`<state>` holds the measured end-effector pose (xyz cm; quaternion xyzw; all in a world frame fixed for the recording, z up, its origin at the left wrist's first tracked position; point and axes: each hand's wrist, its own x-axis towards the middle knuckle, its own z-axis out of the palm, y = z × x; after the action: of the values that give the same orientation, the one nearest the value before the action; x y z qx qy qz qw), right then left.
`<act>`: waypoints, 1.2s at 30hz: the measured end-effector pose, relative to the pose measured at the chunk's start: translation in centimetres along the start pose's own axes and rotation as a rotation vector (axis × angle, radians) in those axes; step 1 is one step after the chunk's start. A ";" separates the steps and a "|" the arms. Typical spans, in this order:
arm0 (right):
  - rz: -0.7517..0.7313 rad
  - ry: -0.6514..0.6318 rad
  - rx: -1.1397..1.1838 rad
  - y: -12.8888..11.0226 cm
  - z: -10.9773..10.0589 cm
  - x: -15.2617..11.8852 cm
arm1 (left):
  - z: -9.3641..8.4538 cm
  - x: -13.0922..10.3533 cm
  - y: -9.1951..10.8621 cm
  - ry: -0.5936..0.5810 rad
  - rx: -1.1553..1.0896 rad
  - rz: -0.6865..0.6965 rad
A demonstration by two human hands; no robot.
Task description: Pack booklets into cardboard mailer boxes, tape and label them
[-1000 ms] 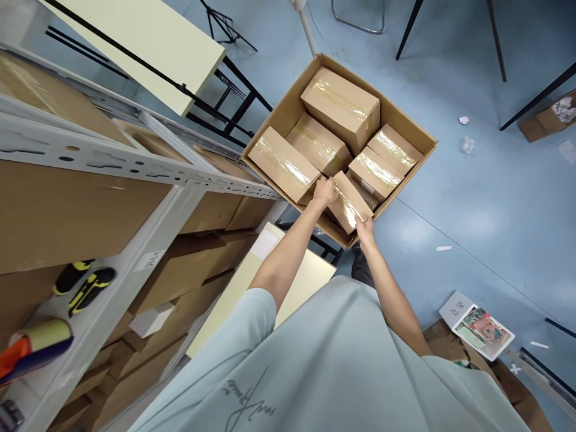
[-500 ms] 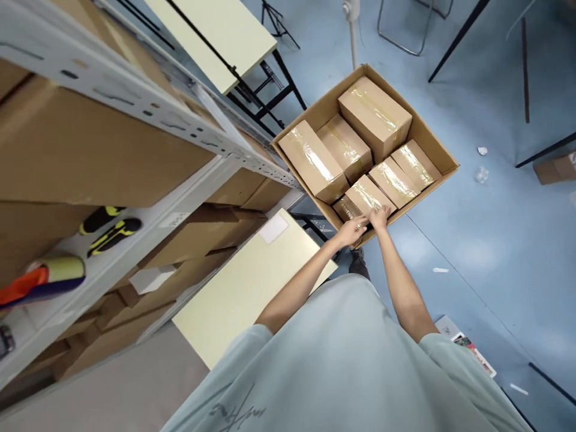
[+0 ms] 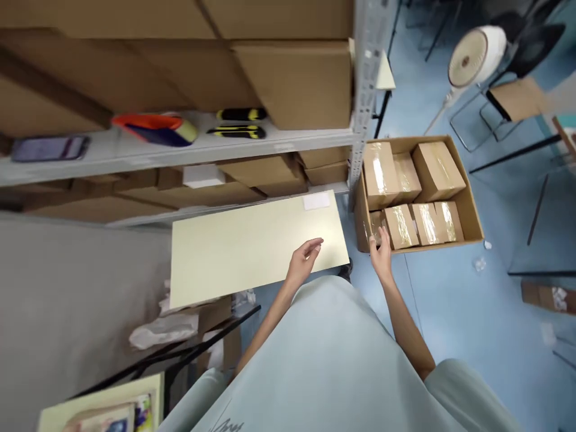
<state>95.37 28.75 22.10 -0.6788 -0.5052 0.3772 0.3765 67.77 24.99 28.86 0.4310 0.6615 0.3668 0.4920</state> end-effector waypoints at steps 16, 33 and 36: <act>-0.577 -0.816 0.118 -27.5 22.7 -24.2 | -25.5 -27.4 -5.8 1.091 -0.062 0.342; -0.762 -2.037 -0.095 -30.5 47.0 -51.1 | -31.5 -49.1 -18.2 1.918 -0.406 -0.286; -0.749 -2.176 -0.168 -29.8 51.2 -53.9 | -31.8 -50.7 -20.1 1.997 -0.445 -0.350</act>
<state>26.63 -10.77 33.70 0.1753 -0.7558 0.5927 -0.2163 40.17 -31.35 35.41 -0.2717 0.7387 0.5942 -0.1653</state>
